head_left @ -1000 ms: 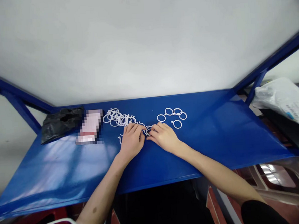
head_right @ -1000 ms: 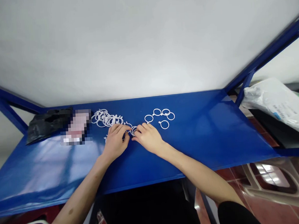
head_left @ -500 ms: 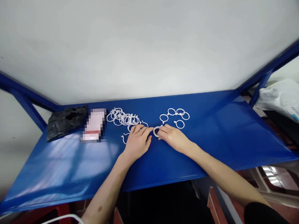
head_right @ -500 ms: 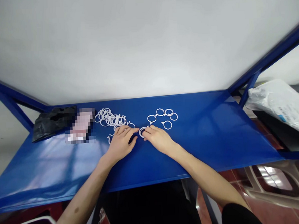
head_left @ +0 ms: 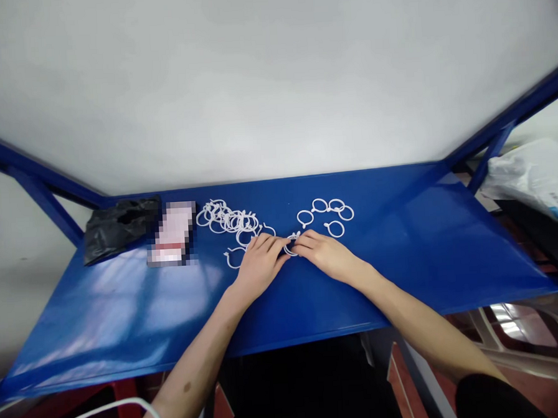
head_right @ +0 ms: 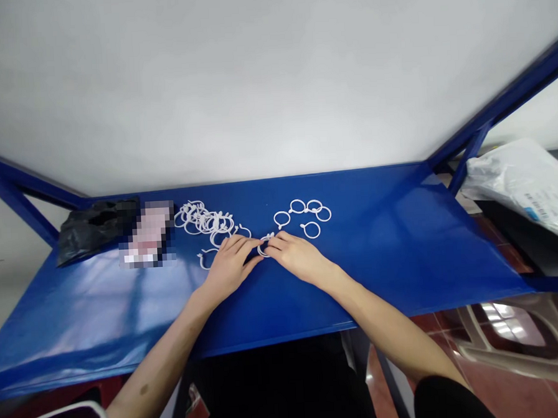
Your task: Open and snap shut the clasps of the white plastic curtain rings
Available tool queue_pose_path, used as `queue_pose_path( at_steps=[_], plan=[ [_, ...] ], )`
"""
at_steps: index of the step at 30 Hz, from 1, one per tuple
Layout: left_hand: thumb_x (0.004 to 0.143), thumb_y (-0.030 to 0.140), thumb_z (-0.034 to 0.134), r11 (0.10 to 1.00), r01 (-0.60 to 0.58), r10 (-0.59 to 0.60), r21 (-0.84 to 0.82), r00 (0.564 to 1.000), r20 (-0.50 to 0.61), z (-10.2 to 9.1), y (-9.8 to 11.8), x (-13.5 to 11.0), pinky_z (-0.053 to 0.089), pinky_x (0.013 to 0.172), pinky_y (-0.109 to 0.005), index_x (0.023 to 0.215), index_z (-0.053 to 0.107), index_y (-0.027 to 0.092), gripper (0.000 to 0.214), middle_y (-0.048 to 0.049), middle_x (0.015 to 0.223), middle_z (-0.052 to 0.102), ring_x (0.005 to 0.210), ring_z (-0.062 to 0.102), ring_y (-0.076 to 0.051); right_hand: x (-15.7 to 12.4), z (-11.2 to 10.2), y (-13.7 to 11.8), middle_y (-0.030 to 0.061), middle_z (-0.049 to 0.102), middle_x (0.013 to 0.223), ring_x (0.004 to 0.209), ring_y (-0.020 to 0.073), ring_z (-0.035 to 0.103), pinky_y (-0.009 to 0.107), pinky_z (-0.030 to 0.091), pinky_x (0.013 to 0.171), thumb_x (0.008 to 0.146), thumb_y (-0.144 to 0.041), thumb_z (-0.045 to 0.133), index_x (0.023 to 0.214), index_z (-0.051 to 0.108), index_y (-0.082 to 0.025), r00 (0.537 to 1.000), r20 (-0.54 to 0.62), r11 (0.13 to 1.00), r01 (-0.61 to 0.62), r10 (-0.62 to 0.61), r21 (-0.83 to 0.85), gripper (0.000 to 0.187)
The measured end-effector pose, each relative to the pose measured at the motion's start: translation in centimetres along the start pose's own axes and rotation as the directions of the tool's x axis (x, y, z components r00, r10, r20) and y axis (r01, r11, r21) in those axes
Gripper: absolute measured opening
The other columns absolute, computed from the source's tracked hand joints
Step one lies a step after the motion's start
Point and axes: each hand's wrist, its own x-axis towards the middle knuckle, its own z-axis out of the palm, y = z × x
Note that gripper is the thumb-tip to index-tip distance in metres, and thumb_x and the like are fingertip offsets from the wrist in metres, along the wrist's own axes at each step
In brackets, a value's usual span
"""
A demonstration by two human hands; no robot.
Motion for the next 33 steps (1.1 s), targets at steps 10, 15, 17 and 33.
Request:
queue_pose_path(
  at_steps=[10, 15, 17, 33],
  plan=[
    [0.090, 0.027, 0.070, 0.999, -0.010, 0.011, -0.032, 1.000, 0.005, -0.2, -0.4, -0.2, 0.044, 0.086, -0.039, 0.104, 0.068, 0.024, 0.015, -0.0031, 0.102, 0.073, 0.098, 0.058, -0.022, -0.1, 0.9, 0.3, 0.0069, 0.072, 0.106, 0.098, 0.0211, 0.061, 0.038, 0.054, 0.085, 0.098, -0.014, 0.057, 0.101, 0.071, -0.018, 0.999, -0.022, 0.999, 0.027, -0.028, -0.033, 0.015],
    [0.090, 0.030, 0.070, 0.999, -0.019, 0.019, -0.042, 1.000, -0.001, 0.0, -0.4, -0.2, 0.043, 0.085, -0.038, 0.103, 0.067, 0.024, 0.015, -0.0032, 0.098, 0.073, 0.097, 0.058, -0.023, -0.2, 1.4, 0.5, 0.0057, 0.073, 0.109, 0.097, 0.0215, 0.060, 0.038, 0.053, 0.084, 0.098, -0.019, 0.059, 0.099, 0.072, -0.018, 0.998, -0.038, 0.999, 0.047, -0.048, -0.019, 0.013],
    [0.091, 0.033, 0.069, 0.999, -0.020, 0.020, -0.025, 1.000, 0.005, 0.1, -0.3, -0.2, 0.042, 0.084, -0.038, 0.101, 0.067, 0.023, 0.014, -0.0034, 0.096, 0.073, 0.096, 0.058, -0.023, -0.1, 1.5, 0.4, 0.0058, 0.073, 0.106, 0.097, 0.0214, 0.060, 0.038, 0.053, 0.084, 0.099, -0.019, 0.057, 0.097, 0.071, -0.018, 0.998, -0.035, 0.999, 0.044, -0.045, -0.010, 0.014],
    [0.100, 0.021, 0.054, 0.949, -0.296, 0.295, 0.107, 0.955, 0.029, -0.3, -0.2, -0.1, 0.035, 0.073, -0.034, 0.084, 0.063, 0.019, 0.019, 0.0002, 0.082, 0.069, 0.076, 0.056, -0.016, 0.0, 1.9, -0.1, 0.0059, 0.069, 0.092, 0.084, 0.0193, 0.055, 0.034, 0.039, 0.075, 0.103, -0.019, 0.048, 0.093, 0.065, -0.016, 0.996, -0.041, 0.976, 0.063, -0.073, -0.210, 0.020]
  ],
)
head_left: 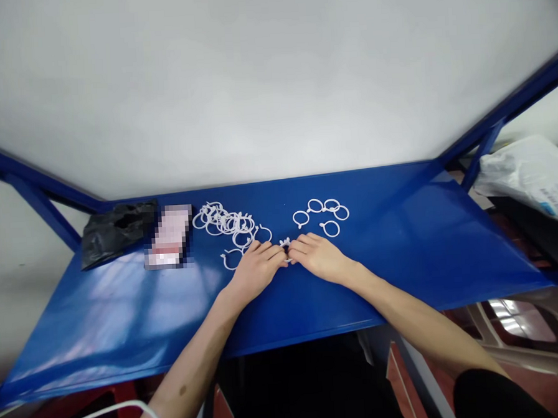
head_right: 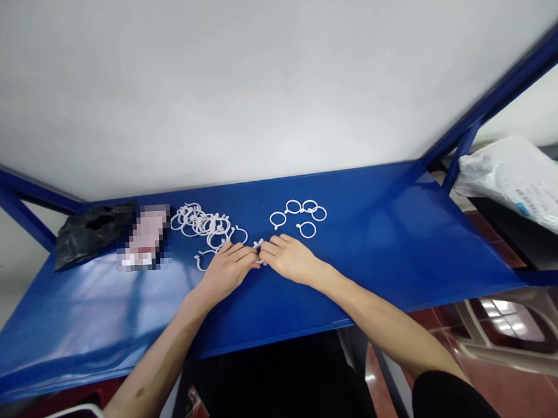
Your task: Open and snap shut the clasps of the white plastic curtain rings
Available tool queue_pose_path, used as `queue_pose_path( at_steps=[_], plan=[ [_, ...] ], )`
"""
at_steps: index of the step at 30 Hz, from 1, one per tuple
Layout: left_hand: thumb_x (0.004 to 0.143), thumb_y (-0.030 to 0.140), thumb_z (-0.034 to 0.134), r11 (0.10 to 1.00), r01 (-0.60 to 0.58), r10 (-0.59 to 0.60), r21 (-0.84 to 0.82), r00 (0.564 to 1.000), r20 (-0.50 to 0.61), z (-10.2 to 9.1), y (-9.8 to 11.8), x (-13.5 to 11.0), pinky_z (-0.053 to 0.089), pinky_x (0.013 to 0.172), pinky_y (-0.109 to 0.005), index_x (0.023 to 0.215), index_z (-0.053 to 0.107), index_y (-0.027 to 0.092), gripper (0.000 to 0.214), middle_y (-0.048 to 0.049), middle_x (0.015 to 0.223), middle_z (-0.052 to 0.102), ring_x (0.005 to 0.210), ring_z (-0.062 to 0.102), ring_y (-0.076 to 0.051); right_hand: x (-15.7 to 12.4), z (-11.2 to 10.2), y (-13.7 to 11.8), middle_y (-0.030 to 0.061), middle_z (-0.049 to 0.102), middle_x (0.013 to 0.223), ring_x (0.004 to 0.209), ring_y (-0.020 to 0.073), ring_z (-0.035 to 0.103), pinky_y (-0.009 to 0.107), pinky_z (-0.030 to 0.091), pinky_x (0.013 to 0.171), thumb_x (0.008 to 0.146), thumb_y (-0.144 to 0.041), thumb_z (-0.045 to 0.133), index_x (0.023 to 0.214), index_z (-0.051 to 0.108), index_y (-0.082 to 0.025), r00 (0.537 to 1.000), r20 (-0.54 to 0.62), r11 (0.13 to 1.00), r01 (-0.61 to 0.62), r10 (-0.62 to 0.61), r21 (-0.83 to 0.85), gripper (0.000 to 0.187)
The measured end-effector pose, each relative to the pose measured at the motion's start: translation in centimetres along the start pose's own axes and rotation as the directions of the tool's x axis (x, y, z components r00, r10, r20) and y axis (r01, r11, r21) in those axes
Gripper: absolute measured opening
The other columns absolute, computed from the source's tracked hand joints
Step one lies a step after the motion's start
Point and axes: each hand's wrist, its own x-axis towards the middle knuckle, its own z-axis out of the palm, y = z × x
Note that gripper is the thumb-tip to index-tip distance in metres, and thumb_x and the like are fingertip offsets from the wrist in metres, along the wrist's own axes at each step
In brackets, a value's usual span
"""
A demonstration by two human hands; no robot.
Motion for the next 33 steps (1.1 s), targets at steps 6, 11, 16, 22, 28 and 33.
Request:
queue_pose_path(
  at_steps=[6, 11, 16, 22, 28, 33],
  plan=[
    [0.100, 0.015, 0.049, 0.988, 0.038, -0.034, 0.147, 0.999, -0.031, 0.1, 1.0, 0.2, 0.032, 0.072, -0.037, 0.079, 0.060, 0.019, 0.023, -0.0012, 0.078, 0.066, 0.070, 0.056, -0.017, 0.1, 0.2, -0.7, 0.0061, 0.068, 0.092, 0.078, 0.0181, 0.057, 0.033, 0.037, 0.074, 0.103, -0.014, 0.045, 0.091, 0.062, -0.015, 0.999, -0.012, 0.997, -0.032, 0.031, -0.068, 0.020],
    [0.100, 0.014, 0.046, 0.972, 0.105, -0.093, 0.212, 0.993, -0.069, 0.5, 1.6, 0.5, 0.030, 0.071, -0.038, 0.078, 0.059, 0.018, 0.026, -0.0021, 0.073, 0.062, 0.068, 0.056, -0.018, 0.3, 0.3, -1.2, 0.0070, 0.069, 0.092, 0.069, 0.0166, 0.058, 0.033, 0.035, 0.069, 0.102, -0.012, 0.043, 0.090, 0.062, -0.014, 0.991, -0.036, 0.980, -0.132, 0.128, -0.147, 0.022],
    [0.101, 0.017, 0.047, 0.967, 0.107, -0.089, 0.232, 0.992, -0.088, 0.6, 1.2, 0.4, 0.032, 0.072, -0.038, 0.078, 0.060, 0.019, 0.026, -0.0022, 0.076, 0.065, 0.072, 0.055, -0.019, 0.5, 0.5, -1.0, 0.0047, 0.070, 0.087, 0.071, 0.0156, 0.059, 0.033, 0.033, 0.067, 0.102, -0.013, 0.045, 0.088, 0.063, -0.015, 0.990, -0.056, 0.982, -0.132, 0.126, -0.134, 0.023],
    [0.100, 0.019, 0.052, 0.970, 0.110, -0.081, 0.216, 0.987, -0.138, 0.6, 0.5, 0.3, 0.035, 0.077, -0.037, 0.088, 0.065, 0.019, 0.018, -0.0029, 0.096, 0.072, 0.081, 0.057, -0.019, 0.2, 0.9, -0.3, 0.0041, 0.074, 0.107, 0.084, 0.0142, 0.066, 0.031, 0.040, 0.070, 0.104, -0.014, 0.046, 0.099, 0.067, -0.015, 0.984, -0.155, 0.992, -0.102, 0.091, -0.069, 0.021],
    [0.100, 0.015, 0.049, 0.970, 0.122, -0.093, 0.211, 0.985, -0.144, 0.3, -0.1, 0.1, 0.034, 0.073, -0.036, 0.093, 0.068, 0.022, 0.021, -0.0028, 0.093, 0.072, 0.080, 0.055, -0.019, 0.1, 1.2, -0.2, 0.0053, 0.071, 0.124, 0.092, 0.0143, 0.070, 0.029, 0.052, 0.072, 0.105, -0.018, 0.045, 0.118, 0.066, -0.018, 0.955, -0.280, 0.995, -0.101, 0.098, 0.005, 0.025],
    [0.100, 0.018, 0.051, 0.956, 0.190, -0.156, 0.222, 0.975, -0.160, 0.1, -0.8, -0.2, 0.035, 0.075, -0.036, 0.093, 0.068, 0.022, 0.018, -0.0038, 0.089, 0.071, 0.084, 0.057, -0.021, 0.0, 0.3, 0.2, 0.0071, 0.071, 0.123, 0.094, 0.0163, 0.072, 0.030, 0.058, 0.077, 0.104, -0.025, 0.047, 0.123, 0.066, -0.019, 0.929, -0.315, 0.980, -0.175, 0.197, 0.096, 0.027]
  ],
)
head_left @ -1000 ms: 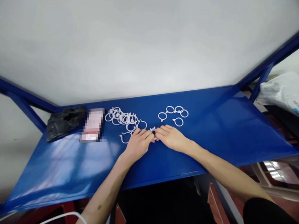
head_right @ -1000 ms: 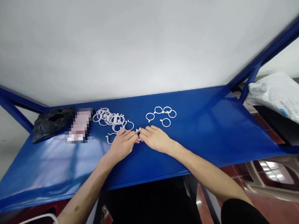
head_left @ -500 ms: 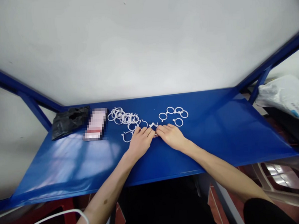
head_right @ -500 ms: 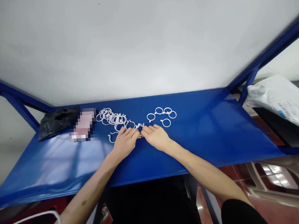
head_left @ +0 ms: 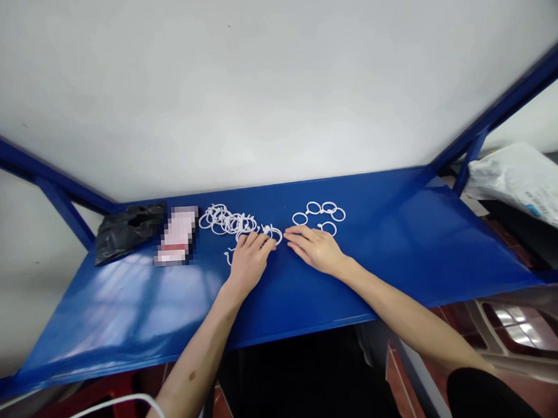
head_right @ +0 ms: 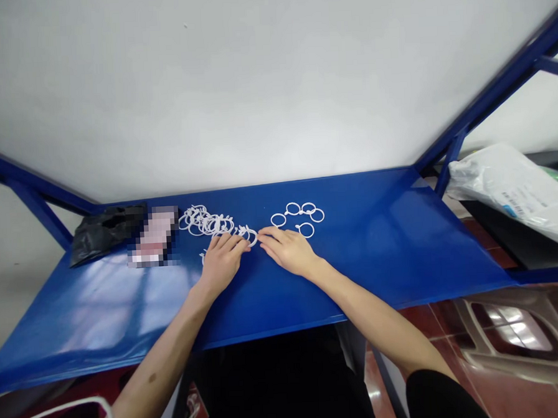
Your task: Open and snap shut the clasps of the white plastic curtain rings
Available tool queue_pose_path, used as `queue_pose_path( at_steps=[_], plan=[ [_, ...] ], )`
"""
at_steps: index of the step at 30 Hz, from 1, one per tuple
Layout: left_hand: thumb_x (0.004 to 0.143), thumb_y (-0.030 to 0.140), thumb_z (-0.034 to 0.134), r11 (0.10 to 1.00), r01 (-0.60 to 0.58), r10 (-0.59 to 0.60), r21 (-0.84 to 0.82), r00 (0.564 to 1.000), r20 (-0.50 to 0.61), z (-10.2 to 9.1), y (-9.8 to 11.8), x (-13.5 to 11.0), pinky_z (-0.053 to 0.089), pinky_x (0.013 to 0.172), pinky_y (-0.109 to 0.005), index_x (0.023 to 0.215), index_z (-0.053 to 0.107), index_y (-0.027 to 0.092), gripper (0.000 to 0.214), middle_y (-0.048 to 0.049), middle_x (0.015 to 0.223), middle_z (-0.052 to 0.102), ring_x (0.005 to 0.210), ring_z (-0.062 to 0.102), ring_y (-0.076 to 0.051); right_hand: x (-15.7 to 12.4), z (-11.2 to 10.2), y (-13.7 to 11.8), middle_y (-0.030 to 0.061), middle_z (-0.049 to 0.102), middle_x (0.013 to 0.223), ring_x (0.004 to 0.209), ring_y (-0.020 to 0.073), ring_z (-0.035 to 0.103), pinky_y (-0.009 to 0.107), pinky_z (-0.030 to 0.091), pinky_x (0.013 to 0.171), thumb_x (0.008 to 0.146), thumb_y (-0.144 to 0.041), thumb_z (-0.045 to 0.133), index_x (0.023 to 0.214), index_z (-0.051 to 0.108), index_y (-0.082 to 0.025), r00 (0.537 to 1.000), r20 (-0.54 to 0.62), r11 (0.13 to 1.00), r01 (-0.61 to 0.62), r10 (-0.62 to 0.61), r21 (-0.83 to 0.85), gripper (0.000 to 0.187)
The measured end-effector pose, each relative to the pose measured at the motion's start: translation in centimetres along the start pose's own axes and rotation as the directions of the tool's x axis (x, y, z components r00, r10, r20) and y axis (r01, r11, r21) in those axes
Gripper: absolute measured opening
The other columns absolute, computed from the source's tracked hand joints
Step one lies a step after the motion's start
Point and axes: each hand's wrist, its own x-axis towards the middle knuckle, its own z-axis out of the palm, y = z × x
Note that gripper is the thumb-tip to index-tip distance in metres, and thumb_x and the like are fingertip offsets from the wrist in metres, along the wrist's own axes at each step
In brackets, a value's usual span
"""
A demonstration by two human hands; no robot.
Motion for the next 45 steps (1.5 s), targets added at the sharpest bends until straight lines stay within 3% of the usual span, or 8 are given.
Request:
queue_pose_path(
  at_steps=[6, 13, 18, 20, 29, 36, 41, 45],
  plan=[
    [0.100, 0.025, 0.051, 0.991, 0.126, -0.126, 0.042, 0.992, 0.007, 0.2, -0.4, -0.2, 0.037, 0.079, -0.039, 0.092, 0.066, 0.019, 0.018, -0.0071, 0.087, 0.072, 0.087, 0.058, -0.026, 0.0, -0.2, 1.0, 0.0064, 0.073, 0.114, 0.086, 0.0158, 0.073, 0.029, 0.057, 0.071, 0.104, -0.028, 0.047, 0.112, 0.069, -0.019, 0.994, -0.024, 0.994, -0.107, 0.108, 0.028, 0.025],
    [0.097, 0.020, 0.052, 0.980, 0.195, -0.196, 0.025, 0.980, 0.024, 0.4, -0.3, -0.3, 0.040, 0.084, -0.041, 0.109, 0.063, 0.018, 0.016, -0.0094, 0.100, 0.073, 0.097, 0.060, -0.028, 0.2, -0.7, 1.2, 0.0059, 0.072, 0.114, 0.085, 0.0140, 0.071, 0.026, 0.053, 0.069, 0.105, -0.030, 0.047, 0.112, 0.070, -0.020, 0.986, 0.062, 0.988, -0.157, 0.156, 0.007, 0.026],
    [0.094, 0.020, 0.056, 0.980, 0.199, -0.199, 0.000, 0.979, 0.046, 0.0, 0.0, -0.2, 0.041, 0.086, -0.042, 0.108, 0.063, 0.019, 0.016, -0.0093, 0.103, 0.072, 0.100, 0.059, -0.029, 0.0, -2.5, 4.1, 0.0074, 0.071, 0.110, 0.089, 0.0170, 0.067, 0.028, 0.048, 0.071, 0.104, -0.029, 0.046, 0.111, 0.070, -0.020, 0.902, -0.049, 0.895, -0.431, 0.428, -0.113, 0.027],
    [0.093, 0.022, 0.057, 0.981, 0.193, -0.192, -0.013, 0.980, 0.046, -0.1, 0.2, -0.2, 0.041, 0.087, -0.043, 0.108, 0.064, 0.019, 0.017, -0.0099, 0.106, 0.071, 0.102, 0.058, -0.029, -0.2, -3.3, 5.5, 0.0087, 0.071, 0.104, 0.090, 0.0206, 0.064, 0.032, 0.047, 0.075, 0.101, -0.025, 0.047, 0.107, 0.071, -0.018, 0.886, -0.055, 0.873, -0.464, 0.461, -0.153, 0.025],
    [0.092, 0.022, 0.063, 0.983, 0.153, -0.157, -0.106, 0.987, -0.028, -0.4, 0.6, 0.0, 0.042, 0.090, -0.042, 0.097, 0.067, 0.021, 0.007, -0.0071, 0.106, 0.071, 0.104, 0.058, -0.025, -1.3, -4.4, 7.5, 0.0086, 0.068, 0.102, 0.094, 0.0263, 0.050, 0.039, 0.040, 0.083, 0.083, -0.019, 0.066, 0.094, 0.074, -0.019, 0.901, 0.162, 0.909, -0.372, 0.402, -0.185, 0.014],
    [0.092, 0.018, 0.063, 0.981, 0.115, -0.125, -0.156, 0.991, -0.056, -0.5, 0.9, 0.2, 0.044, 0.090, -0.040, 0.095, 0.068, 0.022, 0.007, -0.0056, 0.098, 0.073, 0.099, 0.058, -0.024, -1.0, -3.8, 6.8, 0.0080, 0.068, 0.097, 0.091, 0.0239, 0.049, 0.036, 0.037, 0.077, 0.095, -0.020, 0.060, 0.094, 0.071, -0.019, 0.914, 0.247, 0.942, -0.280, 0.321, -0.186, 0.011],
    [0.093, 0.019, 0.061, 0.982, 0.094, -0.103, -0.166, 0.993, -0.052, -0.6, 1.1, 0.3, 0.044, 0.088, -0.040, 0.095, 0.069, 0.022, 0.010, -0.0055, 0.096, 0.073, 0.098, 0.059, -0.024, 1.5, -3.2, 6.3, 0.0080, 0.069, 0.105, 0.096, 0.0234, 0.049, 0.035, 0.036, 0.080, 0.100, -0.018, 0.055, 0.101, 0.070, -0.019, 0.951, 0.235, 0.973, -0.163, 0.199, -0.162, 0.015],
    [0.094, 0.019, 0.060, 0.981, 0.093, -0.104, -0.173, 0.993, -0.052, -0.7, 1.1, 0.4, 0.045, 0.087, -0.039, 0.095, 0.070, 0.022, 0.010, -0.0050, 0.094, 0.073, 0.096, 0.059, -0.023, 4.8, -2.5, 6.5, 0.0068, 0.070, 0.105, 0.098, 0.0239, 0.048, 0.035, 0.033, 0.078, 0.100, -0.019, 0.056, 0.097, 0.071, -0.021, 0.945, 0.313, 0.983, -0.046, 0.100, -0.178, 0.015]
  ],
)
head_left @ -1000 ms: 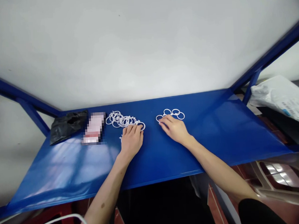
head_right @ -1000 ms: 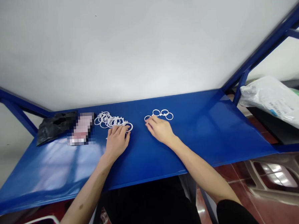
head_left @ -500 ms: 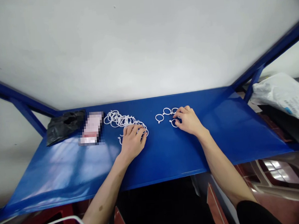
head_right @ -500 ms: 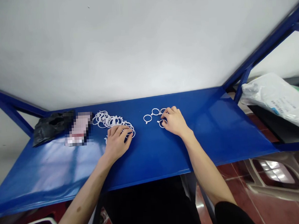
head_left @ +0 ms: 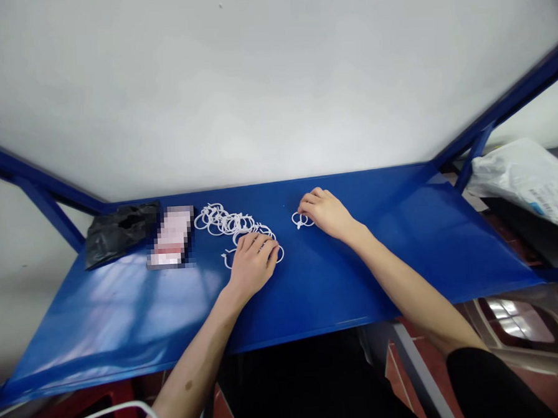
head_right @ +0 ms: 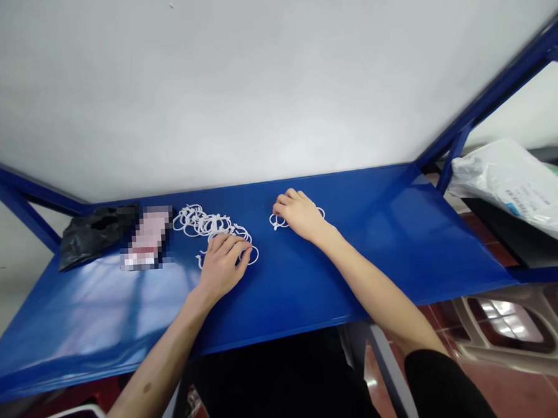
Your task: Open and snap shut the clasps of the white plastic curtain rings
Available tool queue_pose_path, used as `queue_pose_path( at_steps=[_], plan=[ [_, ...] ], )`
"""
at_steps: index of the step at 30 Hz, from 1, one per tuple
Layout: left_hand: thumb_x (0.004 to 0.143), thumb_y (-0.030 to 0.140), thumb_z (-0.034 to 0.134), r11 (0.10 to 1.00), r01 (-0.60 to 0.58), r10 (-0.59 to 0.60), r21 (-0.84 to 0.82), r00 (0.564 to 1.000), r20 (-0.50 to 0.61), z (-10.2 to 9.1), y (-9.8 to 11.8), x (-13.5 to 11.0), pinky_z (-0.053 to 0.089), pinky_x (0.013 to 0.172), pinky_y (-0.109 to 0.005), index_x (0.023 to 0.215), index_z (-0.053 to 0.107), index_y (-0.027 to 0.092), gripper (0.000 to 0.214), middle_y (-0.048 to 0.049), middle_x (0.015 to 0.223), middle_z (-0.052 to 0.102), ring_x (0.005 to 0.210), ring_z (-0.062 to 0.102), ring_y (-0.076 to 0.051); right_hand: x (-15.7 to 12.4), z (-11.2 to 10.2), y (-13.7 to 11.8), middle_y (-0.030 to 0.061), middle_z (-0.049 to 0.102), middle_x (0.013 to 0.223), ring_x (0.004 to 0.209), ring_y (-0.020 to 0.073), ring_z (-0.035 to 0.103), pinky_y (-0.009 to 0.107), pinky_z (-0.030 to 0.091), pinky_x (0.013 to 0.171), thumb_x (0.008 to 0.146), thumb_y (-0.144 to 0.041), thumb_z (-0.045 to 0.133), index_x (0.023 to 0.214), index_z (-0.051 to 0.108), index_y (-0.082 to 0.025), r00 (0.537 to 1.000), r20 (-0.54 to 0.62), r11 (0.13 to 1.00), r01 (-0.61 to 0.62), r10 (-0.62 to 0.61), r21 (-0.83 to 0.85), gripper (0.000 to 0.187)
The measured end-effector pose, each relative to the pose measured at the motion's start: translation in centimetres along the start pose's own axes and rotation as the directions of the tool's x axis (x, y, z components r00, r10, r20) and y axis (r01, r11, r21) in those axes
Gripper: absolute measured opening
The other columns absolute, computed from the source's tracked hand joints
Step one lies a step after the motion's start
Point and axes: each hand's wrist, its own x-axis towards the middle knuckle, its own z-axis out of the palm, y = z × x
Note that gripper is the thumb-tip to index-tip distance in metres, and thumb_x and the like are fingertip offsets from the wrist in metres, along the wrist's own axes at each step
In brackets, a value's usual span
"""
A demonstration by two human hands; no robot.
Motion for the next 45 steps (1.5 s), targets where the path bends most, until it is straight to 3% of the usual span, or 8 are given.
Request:
queue_pose_path(
  at_steps=[9, 20, 25, 28, 30, 33, 37, 45],
  plan=[
    [0.095, 0.019, 0.059, 1.000, 0.011, -0.011, 0.003, 1.000, 0.005, -0.3, -0.2, 0.2, 0.046, 0.086, -0.038, 0.094, 0.069, 0.020, 0.010, -0.0051, 0.091, 0.072, 0.096, 0.059, -0.023, 2.6, 0.8, -0.8, 0.0048, 0.073, 0.096, 0.093, 0.0225, 0.055, 0.033, 0.034, 0.077, 0.097, -0.022, 0.061, 0.094, 0.071, -0.021, 0.983, 0.182, 1.000, 0.019, -0.017, -0.011, 0.010],
    [0.096, 0.026, 0.062, 0.985, -0.157, 0.153, 0.067, 0.986, 0.060, 1.4, 1.8, -0.5, 0.045, 0.093, -0.040, 0.116, 0.068, 0.020, 0.023, -0.0068, 0.111, 0.072, 0.104, 0.060, -0.024, -1.4, 0.7, -7.6, 0.0149, 0.073, 0.084, 0.076, 0.0253, 0.069, 0.033, 0.044, 0.062, 0.094, -0.023, 0.058, 0.090, 0.069, -0.013, 0.913, 0.155, 0.924, -0.360, 0.377, -0.130, 0.015],
    [0.096, 0.019, 0.060, 0.971, -0.204, 0.189, 0.126, 0.975, 0.120, 1.9, 2.1, -0.6, 0.044, 0.095, -0.041, 0.104, 0.071, 0.021, 0.014, -0.0046, 0.109, 0.072, 0.102, 0.059, -0.023, -3.2, 0.6, -8.7, 0.0125, 0.072, 0.083, 0.074, 0.0245, 0.070, 0.031, 0.046, 0.059, 0.097, -0.031, 0.056, 0.089, 0.068, -0.015, 0.891, 0.164, 0.905, -0.411, 0.424, -0.109, 0.022],
    [0.095, 0.016, 0.060, 0.969, -0.223, 0.208, 0.106, 0.968, 0.137, 1.7, 1.9, -0.7, 0.044, 0.096, -0.040, 0.101, 0.071, 0.021, 0.014, -0.0035, 0.109, 0.072, 0.103, 0.058, -0.023, -4.1, 0.5, -7.8, 0.0122, 0.071, 0.098, 0.084, 0.0230, 0.069, 0.032, 0.051, 0.068, 0.101, -0.034, 0.052, 0.102, 0.066, -0.015, 0.943, 0.084, 0.947, -0.322, 0.321, 0.005, 0.023],
    [0.096, 0.016, 0.059, 0.969, -0.229, 0.215, 0.090, 0.967, 0.139, 1.7, 1.8, -0.8, 0.043, 0.097, -0.040, 0.102, 0.071, 0.022, 0.015, -0.0030, 0.110, 0.072, 0.103, 0.058, -0.022, -4.5, 0.5, -6.6, 0.0123, 0.068, 0.114, 0.097, 0.0229, 0.067, 0.035, 0.053, 0.080, 0.101, -0.032, 0.052, 0.110, 0.064, -0.016, 0.993, 0.026, 0.987, -0.116, 0.114, 0.112, 0.022],
    [0.096, 0.016, 0.059, 0.971, -0.228, 0.217, 0.076, 0.968, 0.126, 1.7, 1.7, -0.8, 0.043, 0.098, -0.040, 0.103, 0.070, 0.022, 0.014, -0.0032, 0.109, 0.072, 0.104, 0.058, -0.022, -5.0, 0.8, -4.9, 0.0115, 0.062, 0.129, 0.110, 0.0242, 0.062, 0.041, 0.052, 0.092, 0.099, -0.032, 0.057, 0.106, 0.066, -0.017, 0.990, 0.006, 0.970, 0.140, -0.144, 0.198, 0.018],
    [0.095, 0.015, 0.060, 0.966, -0.235, 0.223, 0.110, 0.968, 0.112, 1.9, 1.7, -0.8, 0.043, 0.097, -0.039, 0.101, 0.069, 0.021, 0.013, -0.0028, 0.107, 0.072, 0.102, 0.058, -0.021, -5.6, 2.0, -4.3, 0.0121, 0.059, 0.134, 0.113, 0.0238, 0.060, 0.042, 0.051, 0.093, 0.099, -0.033, 0.059, 0.099, 0.068, -0.018, 0.985, -0.063, 0.969, 0.169, -0.160, 0.181, 0.018],
    [0.096, 0.020, 0.060, 0.944, -0.296, 0.291, 0.147, 0.955, 0.057, 1.7, 1.4, -1.0, 0.042, 0.093, -0.038, 0.097, 0.068, 0.021, 0.008, -0.0001, 0.105, 0.074, 0.095, 0.059, -0.018, -6.1, 3.5, -5.8, 0.0049, 0.068, 0.088, 0.079, 0.0182, 0.057, 0.033, 0.045, 0.071, 0.105, -0.025, 0.046, 0.088, 0.062, -0.017, 0.961, -0.150, 0.967, 0.246, -0.234, 0.067, 0.025]
  ],
)
